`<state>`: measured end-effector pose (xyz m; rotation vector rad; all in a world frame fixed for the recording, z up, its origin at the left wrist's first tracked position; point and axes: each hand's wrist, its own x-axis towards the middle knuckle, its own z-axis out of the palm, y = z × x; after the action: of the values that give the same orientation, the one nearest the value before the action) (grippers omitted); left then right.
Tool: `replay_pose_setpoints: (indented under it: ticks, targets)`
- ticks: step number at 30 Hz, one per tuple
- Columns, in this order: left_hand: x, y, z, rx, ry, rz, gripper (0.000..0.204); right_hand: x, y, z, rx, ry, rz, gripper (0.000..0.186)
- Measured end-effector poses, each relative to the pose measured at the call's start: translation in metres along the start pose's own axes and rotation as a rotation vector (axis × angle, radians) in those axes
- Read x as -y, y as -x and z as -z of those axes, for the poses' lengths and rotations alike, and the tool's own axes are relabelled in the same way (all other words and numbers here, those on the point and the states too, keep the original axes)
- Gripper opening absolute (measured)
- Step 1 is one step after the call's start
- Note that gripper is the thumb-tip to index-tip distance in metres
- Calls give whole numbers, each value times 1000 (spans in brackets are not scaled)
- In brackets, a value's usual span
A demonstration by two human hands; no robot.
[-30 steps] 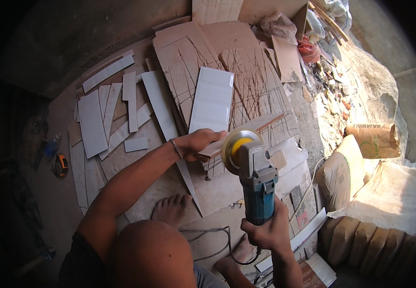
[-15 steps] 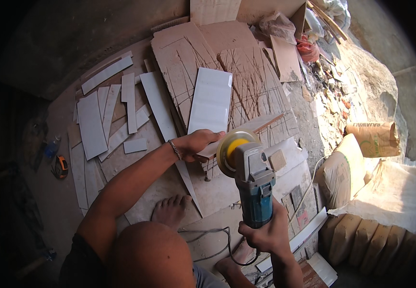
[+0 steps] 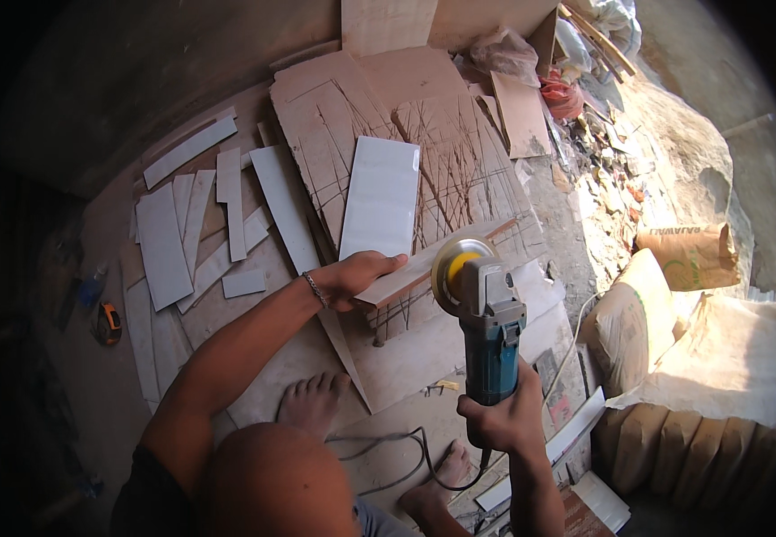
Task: The person uses an angle grinder to cut a white rectangular tile into smaller pieces while sitting on the floor. After cutting, the person stands up, gathers the cut pieces, and walks through a construction site to hand them to a coworker.
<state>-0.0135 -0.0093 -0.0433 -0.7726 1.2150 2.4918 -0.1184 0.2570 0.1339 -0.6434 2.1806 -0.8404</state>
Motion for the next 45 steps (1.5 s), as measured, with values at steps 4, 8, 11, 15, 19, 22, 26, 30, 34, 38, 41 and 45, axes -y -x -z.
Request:
replay_pose_setpoints:
  ticks: [4,8,11,15,19,22,26,30,34,38,41,45]
  targets:
    - [-2,0,1,-44,-39,37,50,-6,-11,8,-29,19,-1,32]
    - [-5,3,-4,-16,-1,21,50,-12,-21,16,-74,0,3,32]
    - [-8,5,-10,-42,12,35,50,-18,-31,23,-80,-3,-55,31]
    - [-9,7,-12,-26,11,29,50,-27,-45,32,-130,-12,-42,31]
    - [-9,7,-11,-18,-11,14,50,-38,-61,43,-181,-20,-32,30]
    - [-10,8,-10,14,30,39,51,-48,-77,52,-237,22,-37,29]
    - [-7,13,-16,-21,33,-12,50,-61,-95,63,-281,-72,-84,23]
    - [-7,13,-24,-187,-242,-238,55,-69,-87,67,-354,-191,-99,19]
    - [-15,-6,-30,-534,-855,-422,56,-72,-65,67,-369,-353,-83,19]
    - [-16,-38,-47,-677,-960,-500,46,-70,-49,62,-382,-390,-97,21]
    - [-16,-61,-63,-772,-947,-505,41,-67,-41,57,-364,-419,-115,23]
    - [-17,-73,-78,-825,-903,-492,36,-60,-31,47,-353,-436,-127,27]
